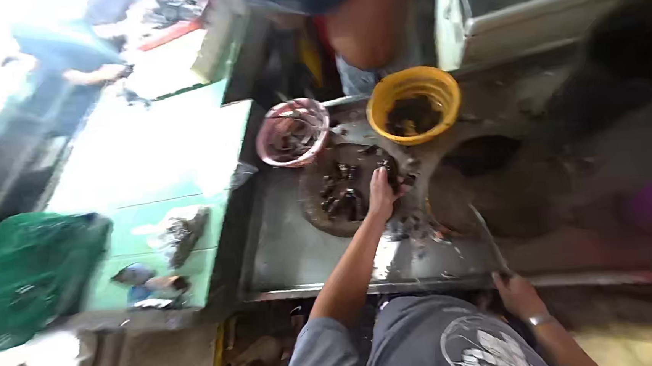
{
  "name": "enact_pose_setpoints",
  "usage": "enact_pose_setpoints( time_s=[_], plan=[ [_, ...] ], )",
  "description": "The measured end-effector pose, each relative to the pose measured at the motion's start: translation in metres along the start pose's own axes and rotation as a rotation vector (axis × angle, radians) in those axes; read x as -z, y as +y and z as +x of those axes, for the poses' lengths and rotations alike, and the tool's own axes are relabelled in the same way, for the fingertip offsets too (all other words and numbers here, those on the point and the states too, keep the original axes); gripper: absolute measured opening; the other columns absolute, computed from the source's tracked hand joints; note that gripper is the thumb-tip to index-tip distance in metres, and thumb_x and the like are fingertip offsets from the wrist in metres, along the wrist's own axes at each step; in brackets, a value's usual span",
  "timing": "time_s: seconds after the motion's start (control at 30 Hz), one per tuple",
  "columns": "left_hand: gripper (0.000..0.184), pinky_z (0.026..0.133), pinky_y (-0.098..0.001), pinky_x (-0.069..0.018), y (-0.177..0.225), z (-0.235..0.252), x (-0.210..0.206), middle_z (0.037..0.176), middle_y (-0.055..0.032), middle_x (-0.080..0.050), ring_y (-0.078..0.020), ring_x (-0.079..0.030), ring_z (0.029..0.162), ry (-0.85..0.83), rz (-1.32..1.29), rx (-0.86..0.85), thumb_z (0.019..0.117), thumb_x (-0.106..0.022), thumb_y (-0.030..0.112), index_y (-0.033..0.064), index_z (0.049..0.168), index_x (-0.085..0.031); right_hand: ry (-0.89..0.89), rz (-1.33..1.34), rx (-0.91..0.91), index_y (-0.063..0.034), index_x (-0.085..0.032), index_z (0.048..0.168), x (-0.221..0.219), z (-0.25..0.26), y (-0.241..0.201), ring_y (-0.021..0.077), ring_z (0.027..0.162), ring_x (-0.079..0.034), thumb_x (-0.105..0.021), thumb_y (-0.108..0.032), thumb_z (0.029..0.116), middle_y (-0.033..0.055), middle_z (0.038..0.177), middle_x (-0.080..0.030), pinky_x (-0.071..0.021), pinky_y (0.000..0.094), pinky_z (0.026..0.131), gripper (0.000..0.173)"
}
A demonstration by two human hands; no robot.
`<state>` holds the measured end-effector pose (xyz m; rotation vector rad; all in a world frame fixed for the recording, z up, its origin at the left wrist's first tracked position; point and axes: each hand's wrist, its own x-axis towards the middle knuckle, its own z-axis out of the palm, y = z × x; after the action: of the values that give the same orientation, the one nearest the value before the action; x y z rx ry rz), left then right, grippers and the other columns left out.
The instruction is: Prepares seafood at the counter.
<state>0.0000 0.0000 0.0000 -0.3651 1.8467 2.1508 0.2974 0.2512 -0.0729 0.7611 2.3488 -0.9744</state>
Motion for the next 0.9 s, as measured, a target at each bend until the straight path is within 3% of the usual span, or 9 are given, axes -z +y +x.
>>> enact_pose_setpoints(
  time_s=[0.1, 0.2, 0.33, 0.47, 0.57, 0.63, 0.73, 0.83, 0.9],
  plan=[
    [0.038, 0.053, -0.0248, -0.0492, -0.039, -0.047, -0.048, 0.086, -0.0048, -0.063, -0.0114, -0.057, 0.061, -0.151, 0.097, 0.189, 0.1134, -0.033, 0.040, 0.0140, 0.134, -0.052, -0.090, -0.058, -0.032, -0.0032, -0.063, 0.133, 0.020, 0.003, -0.001, 0.0398, 0.115, -0.068, -0.042, -0.045, 0.1092, 0.0237, 0.120, -0.070, -0.0512, 0.0612, 0.101, 0.052],
    [0.036, 0.066, -0.0297, -0.0533, -0.083, -0.071, -0.063, 0.104, -0.0070, -0.067, -0.0139, -0.063, 0.075, -0.330, 0.255, 0.247, 0.1117, -0.042, 0.022, 0.0151, 0.147, -0.043, -0.125, -0.045, -0.029, -0.0022, -0.063, 0.131, 0.025, 0.005, 0.006, 0.0393, 0.114, -0.068, -0.043, -0.045, 0.1088, 0.0239, 0.117, -0.071, -0.0518, 0.0599, 0.100, 0.052],
    [0.034, 0.075, -0.0332, -0.0589, -0.109, -0.076, -0.068, 0.110, -0.0102, -0.071, -0.0166, -0.071, 0.084, -0.384, 0.562, 0.200, 0.1108, -0.044, 0.015, 0.0033, 0.142, -0.042, -0.134, 0.034, 0.001, 0.0021, -0.065, 0.123, 0.026, 0.013, 0.012, 0.0386, 0.105, -0.070, -0.045, -0.042, 0.1089, 0.0241, 0.106, -0.071, -0.0528, 0.0585, 0.095, 0.050],
    [0.033, 0.072, -0.0317, -0.0599, -0.111, -0.080, -0.062, 0.106, -0.0097, -0.072, -0.0160, -0.072, 0.081, -0.340, 0.563, 0.186, 0.1097, -0.047, 0.013, 0.0045, 0.141, -0.044, -0.164, 0.075, -0.055, 0.0037, -0.066, 0.111, 0.027, 0.011, 0.004, 0.0359, 0.090, -0.070, -0.045, -0.045, 0.1092, 0.0219, 0.094, -0.069, -0.0548, 0.0571, 0.086, 0.053],
    [0.036, 0.068, -0.0311, -0.0584, -0.105, -0.077, -0.061, 0.104, -0.0097, -0.070, -0.0153, -0.070, 0.077, -0.337, 0.533, 0.199, 0.1094, -0.042, 0.013, 0.0065, 0.145, -0.041, -0.138, 0.103, -0.071, 0.0030, -0.066, 0.105, 0.026, 0.009, -0.002, 0.0329, 0.078, -0.069, -0.045, -0.046, 0.1090, 0.0193, 0.086, -0.067, -0.0565, 0.0543, 0.077, 0.053],
    [0.039, 0.074, -0.0342, -0.0583, -0.099, -0.075, -0.064, 0.100, -0.0099, -0.069, -0.0167, -0.069, 0.079, -0.380, 0.748, 0.167, 0.1126, -0.040, 0.026, 0.0048, 0.146, -0.042, -0.096, 0.067, -0.063, 0.0021, -0.066, 0.111, 0.025, 0.004, -0.010, 0.0357, 0.090, -0.071, -0.046, -0.044, 0.1090, 0.0211, 0.094, -0.070, -0.0553, 0.0569, 0.085, 0.051],
    [0.043, 0.098, -0.0474, -0.0546, -0.091, -0.077, -0.069, 0.114, -0.0188, -0.071, -0.0292, -0.070, 0.108, -0.409, 1.098, 0.034, 0.1116, -0.043, 0.033, 0.0016, 0.141, -0.048, -0.005, 0.005, 0.001, -0.0028, -0.066, 0.122, 0.027, -0.011, -0.029, 0.0364, 0.097, -0.071, -0.044, -0.045, 0.1091, 0.0197, 0.098, -0.072, -0.0549, 0.0575, 0.089, 0.049],
    [0.042, 0.099, -0.0504, -0.0541, -0.103, -0.077, -0.066, 0.115, -0.0208, -0.071, -0.0334, -0.070, 0.112, -0.401, 1.186, -0.058, 0.1098, -0.047, 0.031, 0.0030, 0.141, -0.048, 0.070, 0.003, 0.123, -0.0076, -0.062, 0.133, 0.024, -0.022, -0.045, 0.0345, 0.090, -0.071, -0.042, -0.043, 0.1089, 0.0170, 0.091, -0.071, -0.0564, 0.0559, 0.083, 0.047],
    [0.041, 0.097, -0.0511, -0.0550, -0.109, -0.077, -0.064, 0.113, -0.0206, -0.071, -0.0341, -0.070, 0.110, -0.392, 1.200, -0.103, 0.1099, -0.047, 0.031, 0.0029, 0.140, -0.048, 0.017, -0.044, 0.113, -0.0059, -0.058, 0.140, 0.019, -0.017, -0.053, 0.0363, 0.097, -0.071, -0.041, -0.042, 0.1094, 0.0193, 0.098, -0.072, -0.0560, 0.0558, 0.088, 0.050]
  ],
)
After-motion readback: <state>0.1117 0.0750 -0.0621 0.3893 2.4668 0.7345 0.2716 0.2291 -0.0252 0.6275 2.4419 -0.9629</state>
